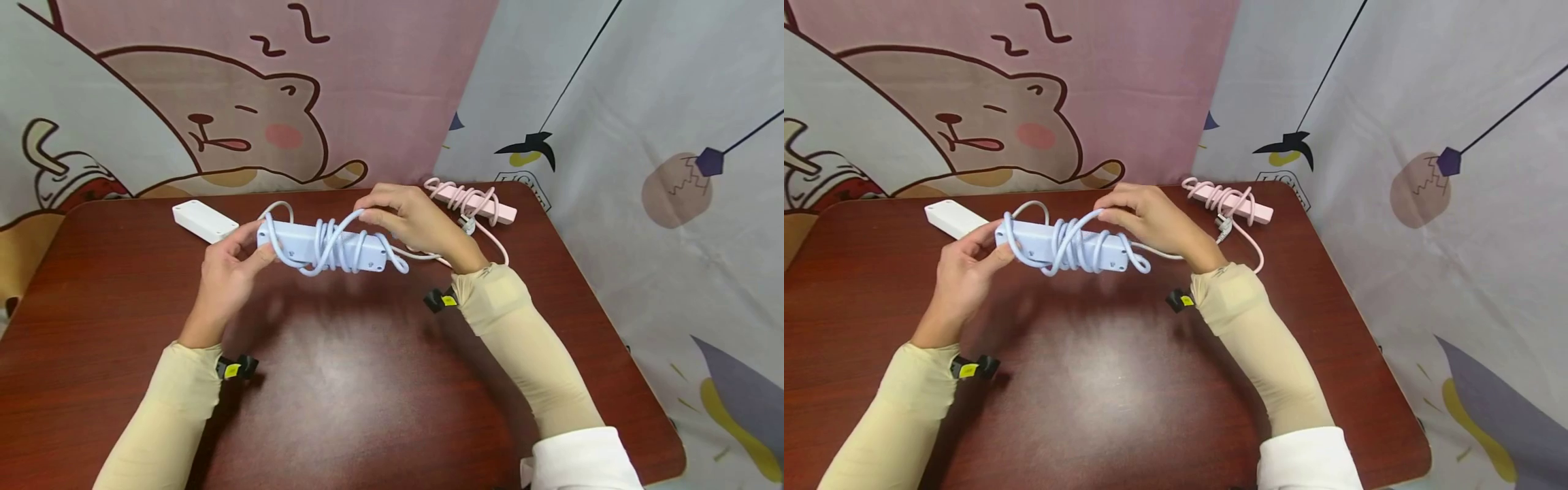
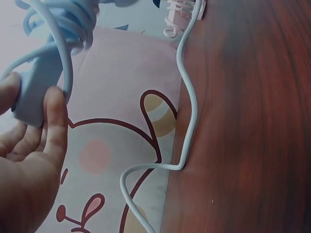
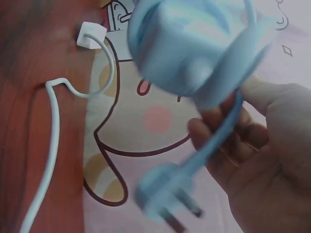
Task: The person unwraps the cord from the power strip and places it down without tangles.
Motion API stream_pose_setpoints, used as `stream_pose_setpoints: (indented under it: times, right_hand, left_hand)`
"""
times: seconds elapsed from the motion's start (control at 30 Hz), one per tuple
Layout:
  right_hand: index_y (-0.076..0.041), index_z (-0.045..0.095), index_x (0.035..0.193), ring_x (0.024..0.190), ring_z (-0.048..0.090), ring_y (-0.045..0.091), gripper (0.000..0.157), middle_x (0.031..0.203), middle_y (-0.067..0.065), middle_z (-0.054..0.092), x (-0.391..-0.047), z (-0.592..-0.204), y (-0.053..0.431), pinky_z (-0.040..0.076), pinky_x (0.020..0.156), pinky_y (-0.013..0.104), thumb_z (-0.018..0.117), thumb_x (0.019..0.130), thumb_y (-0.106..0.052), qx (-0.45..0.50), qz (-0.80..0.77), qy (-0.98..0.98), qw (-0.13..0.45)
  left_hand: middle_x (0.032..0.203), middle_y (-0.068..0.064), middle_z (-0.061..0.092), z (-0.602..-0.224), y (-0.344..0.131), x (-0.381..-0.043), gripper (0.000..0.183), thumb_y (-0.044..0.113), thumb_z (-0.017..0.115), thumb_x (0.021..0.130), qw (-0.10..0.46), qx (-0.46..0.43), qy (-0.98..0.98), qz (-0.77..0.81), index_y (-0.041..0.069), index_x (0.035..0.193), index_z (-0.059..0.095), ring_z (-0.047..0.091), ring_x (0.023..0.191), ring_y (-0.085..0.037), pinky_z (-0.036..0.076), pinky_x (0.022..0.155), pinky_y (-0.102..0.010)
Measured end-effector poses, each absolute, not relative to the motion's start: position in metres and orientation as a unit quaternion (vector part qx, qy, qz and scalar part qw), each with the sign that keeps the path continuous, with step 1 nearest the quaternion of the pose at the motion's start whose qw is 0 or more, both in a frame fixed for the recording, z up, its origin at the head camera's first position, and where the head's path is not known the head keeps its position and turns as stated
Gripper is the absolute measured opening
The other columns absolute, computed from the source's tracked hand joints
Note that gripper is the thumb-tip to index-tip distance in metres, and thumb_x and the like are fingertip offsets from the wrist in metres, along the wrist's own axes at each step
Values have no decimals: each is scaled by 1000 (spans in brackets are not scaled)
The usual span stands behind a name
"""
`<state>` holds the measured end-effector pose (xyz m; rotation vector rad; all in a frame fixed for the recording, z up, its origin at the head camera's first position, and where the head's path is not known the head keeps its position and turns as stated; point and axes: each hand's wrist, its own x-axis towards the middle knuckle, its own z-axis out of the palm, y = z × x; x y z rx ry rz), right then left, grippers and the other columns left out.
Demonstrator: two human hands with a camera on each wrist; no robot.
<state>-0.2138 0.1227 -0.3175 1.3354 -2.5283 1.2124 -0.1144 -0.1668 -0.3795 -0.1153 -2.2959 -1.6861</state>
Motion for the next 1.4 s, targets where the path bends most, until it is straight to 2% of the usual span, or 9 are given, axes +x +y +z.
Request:
stream_pose_setpoints:
  times: [0.13,0.33,0.5,0.63,0.87,1.1,1.3,1.4]
  right_hand:
    - [-11,78,107,78,53,8,14,90,0,66,-211,-312,127,43,72,23,69,97,-14,439,385,-810,52]
    - [-13,77,105,73,50,8,12,85,-2,63,-201,-305,136,41,70,23,70,97,-17,446,362,-817,41]
    - [-14,77,104,76,52,7,11,87,-5,65,-192,-307,144,44,72,25,68,99,-18,470,332,-817,4]
    - [-14,76,104,78,54,7,13,88,-5,66,-188,-314,148,46,73,26,65,101,-19,482,301,-822,-36]
    - [-14,75,102,82,59,7,17,91,-5,70,-191,-326,150,51,78,28,60,104,-22,482,246,-838,-76]
    - [-13,77,103,87,65,10,17,96,-3,75,-208,-340,153,54,82,31,63,102,-22,435,233,-868,-58]
    - [-12,78,102,74,59,13,17,88,4,74,-222,-350,156,49,72,30,62,102,-18,370,241,-897,-31]
    - [-13,78,106,70,60,13,18,87,4,75,-226,-351,155,49,73,31,62,102,-20,335,253,-908,-20]
  left_hand:
    - [101,21,68,-381,-167,-115,38,14,69,97,155,1,-782,-603,4,134,65,66,89,3,54,79,-9]
    - [102,17,69,-381,-168,-119,37,13,70,96,191,71,-758,-619,6,133,67,66,82,-1,53,76,-11]
    - [96,15,70,-382,-169,-122,37,15,73,94,225,92,-724,-645,5,129,69,65,79,-4,51,75,-13]
    - [96,11,72,-380,-169,-124,38,12,75,93,237,94,-673,-694,2,129,68,64,86,-7,52,76,-14]
    - [103,3,74,-376,-168,-124,38,5,72,93,233,82,-600,-761,-3,129,67,65,96,-11,56,79,-15]
    - [102,3,75,-375,-167,-121,36,6,72,93,227,59,-607,-759,-2,128,67,66,95,-10,55,80,-17]
    - [103,7,75,-377,-166,-117,39,7,71,94,203,39,-645,-736,-2,132,65,66,95,-10,53,82,-16]
    - [105,10,74,-377,-166,-114,41,10,71,95,188,34,-671,-716,-1,134,64,66,96,-9,54,83,-15]
